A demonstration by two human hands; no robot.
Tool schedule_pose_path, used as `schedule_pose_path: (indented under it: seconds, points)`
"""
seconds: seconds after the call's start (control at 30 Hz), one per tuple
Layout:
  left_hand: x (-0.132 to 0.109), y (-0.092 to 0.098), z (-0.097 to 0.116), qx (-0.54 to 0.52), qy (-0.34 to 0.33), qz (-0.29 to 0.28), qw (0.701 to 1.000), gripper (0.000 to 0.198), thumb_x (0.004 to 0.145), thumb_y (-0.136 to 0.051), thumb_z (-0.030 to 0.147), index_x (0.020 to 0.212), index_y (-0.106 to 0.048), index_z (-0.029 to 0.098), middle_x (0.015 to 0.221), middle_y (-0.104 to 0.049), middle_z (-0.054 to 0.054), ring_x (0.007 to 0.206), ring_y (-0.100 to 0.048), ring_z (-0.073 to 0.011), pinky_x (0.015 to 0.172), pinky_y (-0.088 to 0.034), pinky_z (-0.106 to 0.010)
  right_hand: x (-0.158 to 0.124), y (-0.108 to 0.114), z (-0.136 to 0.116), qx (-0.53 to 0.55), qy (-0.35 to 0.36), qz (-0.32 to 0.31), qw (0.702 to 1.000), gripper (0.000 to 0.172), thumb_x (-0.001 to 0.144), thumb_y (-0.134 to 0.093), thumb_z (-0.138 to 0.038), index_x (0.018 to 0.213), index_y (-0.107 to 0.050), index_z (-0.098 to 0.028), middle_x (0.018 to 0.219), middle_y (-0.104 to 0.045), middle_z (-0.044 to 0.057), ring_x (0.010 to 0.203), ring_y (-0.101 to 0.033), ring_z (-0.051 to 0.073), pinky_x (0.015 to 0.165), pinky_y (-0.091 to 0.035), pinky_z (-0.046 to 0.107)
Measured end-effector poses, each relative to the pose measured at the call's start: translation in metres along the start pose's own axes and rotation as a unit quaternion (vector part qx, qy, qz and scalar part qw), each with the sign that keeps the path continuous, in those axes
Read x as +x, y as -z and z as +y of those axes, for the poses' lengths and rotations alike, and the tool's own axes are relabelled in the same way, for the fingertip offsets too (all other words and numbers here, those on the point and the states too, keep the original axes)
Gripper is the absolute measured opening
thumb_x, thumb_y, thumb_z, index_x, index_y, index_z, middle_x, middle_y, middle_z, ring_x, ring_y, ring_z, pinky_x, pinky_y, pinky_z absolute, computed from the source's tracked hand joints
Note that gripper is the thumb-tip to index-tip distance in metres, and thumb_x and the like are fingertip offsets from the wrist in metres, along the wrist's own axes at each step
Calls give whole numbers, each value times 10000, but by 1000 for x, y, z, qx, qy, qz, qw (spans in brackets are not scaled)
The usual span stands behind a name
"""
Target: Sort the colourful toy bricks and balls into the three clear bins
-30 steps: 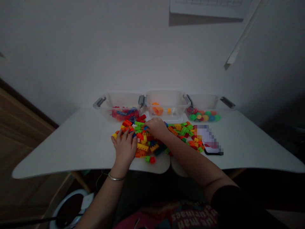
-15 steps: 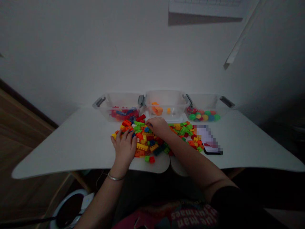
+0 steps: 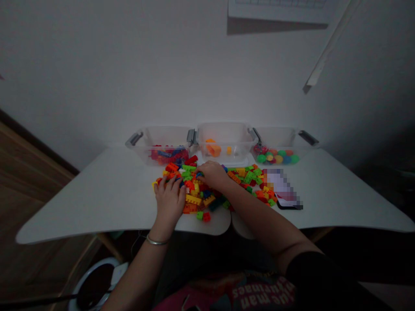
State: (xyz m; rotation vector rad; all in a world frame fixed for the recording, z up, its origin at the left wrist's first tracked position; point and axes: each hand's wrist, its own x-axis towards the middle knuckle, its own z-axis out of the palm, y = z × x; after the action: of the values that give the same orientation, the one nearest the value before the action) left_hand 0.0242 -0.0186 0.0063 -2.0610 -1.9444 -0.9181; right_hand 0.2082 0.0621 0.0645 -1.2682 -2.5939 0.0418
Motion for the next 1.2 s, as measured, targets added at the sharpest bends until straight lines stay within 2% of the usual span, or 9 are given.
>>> schedule_pose_path:
  seconds: [0.17,0.3,0.5,0.67,0.83,0.97,1.07,1.2]
  points:
    - [-1,-1,-1,-4,-2,7,1000,479,971,-366,392,1220,-704,163,1309,-675,-134,1361,-424,-384,1152,-271,-633,-3,-2,-1,32,-4,21,999,217,890,-686,-246,1098,-727,-199,1113,-751,85,1073,-655,248,974,-468,369]
    - [0,-1,-1,-4,-2,2,1000,486,977,-362,392,1229,-701,152,1317,-671,-134,1370,-416,-383,1160,-271,-626,-5,-5,6,106,-25,69,992,215,847,-673,-165,1056,-708,-201,1101,-740,67,1052,-653,224,987,-470,367]
    - [0,0,-1,-3,-4,-1,1000,480,977,-364,387,1233,-702,161,1310,-675,-127,1365,-416,-376,1158,-283,-621,-17,-2,24,239,-47,180,953,259,785,-602,-61,988,-681,-202,1045,-705,49,982,-654,185,923,-520,350]
    - [-1,-1,-1,-6,2,-3,1000,475,974,-362,379,1234,-702,173,1317,-671,-120,1371,-412,-373,1162,-274,-615,-48,20,46,271,-75,311,908,188,806,-579,-145,946,-681,-219,1016,-690,55,938,-650,189,795,-562,325]
    - [-1,-1,1,-12,1,2,1000,477,972,-354,383,1231,-701,182,1316,-673,-119,1365,-416,-377,1154,-262,-637,-76,46,91,237,-173,443,847,193,802,-605,-273,969,-671,-203,956,-681,52,776,-636,171,778,-562,356]
    - [-1,0,2,-17,3,1,1000,482,974,-358,386,1231,-704,172,1319,-673,-120,1371,-411,-375,1157,-271,-626,-92,61,128,210,-247,476,818,256,819,-574,-333,1026,-653,-206,962,-691,53,769,-638,186,762,-557,374]
    - [-1,0,1,-18,2,5,1000,468,974,-366,385,1232,-705,192,1314,-676,-113,1369,-416,-369,1159,-268,-625,-99,69,148,122,-282,491,815,247,820,-556,-320,1003,-662,-192,987,-683,77,820,-642,202,807,-544,387]
    - [0,-1,0,-19,0,6,1000,482,975,-354,395,1227,-708,186,1314,-676,-113,1359,-422,-378,1156,-277,-622,-101,73,166,29,-295,465,834,216,805,-522,-232,932,-690,-180,986,-699,103,943,-642,239,914,-506,416]
